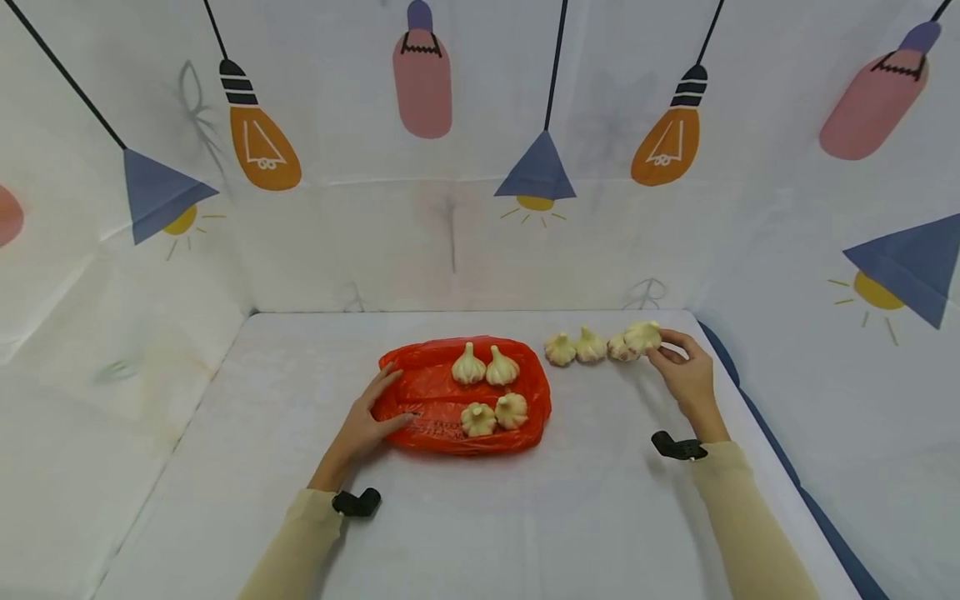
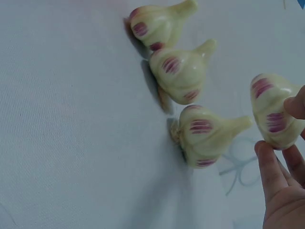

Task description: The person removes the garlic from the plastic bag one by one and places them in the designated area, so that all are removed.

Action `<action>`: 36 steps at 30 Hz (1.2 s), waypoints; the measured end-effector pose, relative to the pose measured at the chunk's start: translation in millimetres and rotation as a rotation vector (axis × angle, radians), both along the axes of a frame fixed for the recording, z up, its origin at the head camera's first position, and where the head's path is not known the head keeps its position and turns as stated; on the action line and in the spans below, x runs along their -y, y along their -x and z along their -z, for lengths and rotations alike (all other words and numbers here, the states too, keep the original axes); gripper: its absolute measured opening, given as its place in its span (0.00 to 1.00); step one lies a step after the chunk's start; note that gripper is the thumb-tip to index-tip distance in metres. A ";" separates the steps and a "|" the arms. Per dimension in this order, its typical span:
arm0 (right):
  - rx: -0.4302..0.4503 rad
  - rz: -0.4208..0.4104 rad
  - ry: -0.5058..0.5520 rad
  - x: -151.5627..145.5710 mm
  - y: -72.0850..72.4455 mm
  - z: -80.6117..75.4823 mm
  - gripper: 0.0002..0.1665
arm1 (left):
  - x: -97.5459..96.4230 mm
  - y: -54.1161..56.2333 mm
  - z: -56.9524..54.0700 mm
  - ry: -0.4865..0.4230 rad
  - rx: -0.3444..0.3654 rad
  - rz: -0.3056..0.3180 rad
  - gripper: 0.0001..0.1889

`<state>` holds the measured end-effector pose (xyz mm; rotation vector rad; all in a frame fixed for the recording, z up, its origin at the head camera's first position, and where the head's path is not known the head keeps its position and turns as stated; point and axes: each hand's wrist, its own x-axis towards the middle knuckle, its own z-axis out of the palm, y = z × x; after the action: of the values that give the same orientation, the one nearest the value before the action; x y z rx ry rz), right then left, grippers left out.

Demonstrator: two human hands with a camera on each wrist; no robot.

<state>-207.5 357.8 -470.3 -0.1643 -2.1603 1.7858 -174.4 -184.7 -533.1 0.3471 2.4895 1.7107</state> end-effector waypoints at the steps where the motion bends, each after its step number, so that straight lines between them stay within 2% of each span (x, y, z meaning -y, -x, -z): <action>1: 0.005 0.015 0.016 -0.8 0.4 0.0 0.26 | -0.2 0.3 0.6 0.000 -0.002 0.003 0.42; 12: 0.064 0.155 0.111 -9.2 0.9 -4.9 0.28 | -1.5 -0.9 0.8 0.012 -0.006 0.023 0.42; 15: 0.066 0.181 0.062 -15.9 3.5 1.4 0.28 | -1.4 -0.8 1.5 0.008 -0.007 0.023 0.42; 21: 0.140 0.207 -0.037 -27.8 4.1 11.7 0.27 | -1.5 -1.5 0.5 0.016 -0.012 0.020 0.42; 31: 0.175 0.227 -0.082 -29.4 1.8 19.9 0.29 | -2.6 -1.2 -0.7 0.032 0.014 0.016 0.44; 36: 0.224 0.261 -0.135 -32.7 2.8 29.1 0.30 | -2.5 -1.3 0.2 0.026 0.015 0.022 0.44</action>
<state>-210.3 390.5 -499.4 -0.6101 -2.2772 1.5326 -173.1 -182.2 -533.3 0.3559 2.4857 1.6645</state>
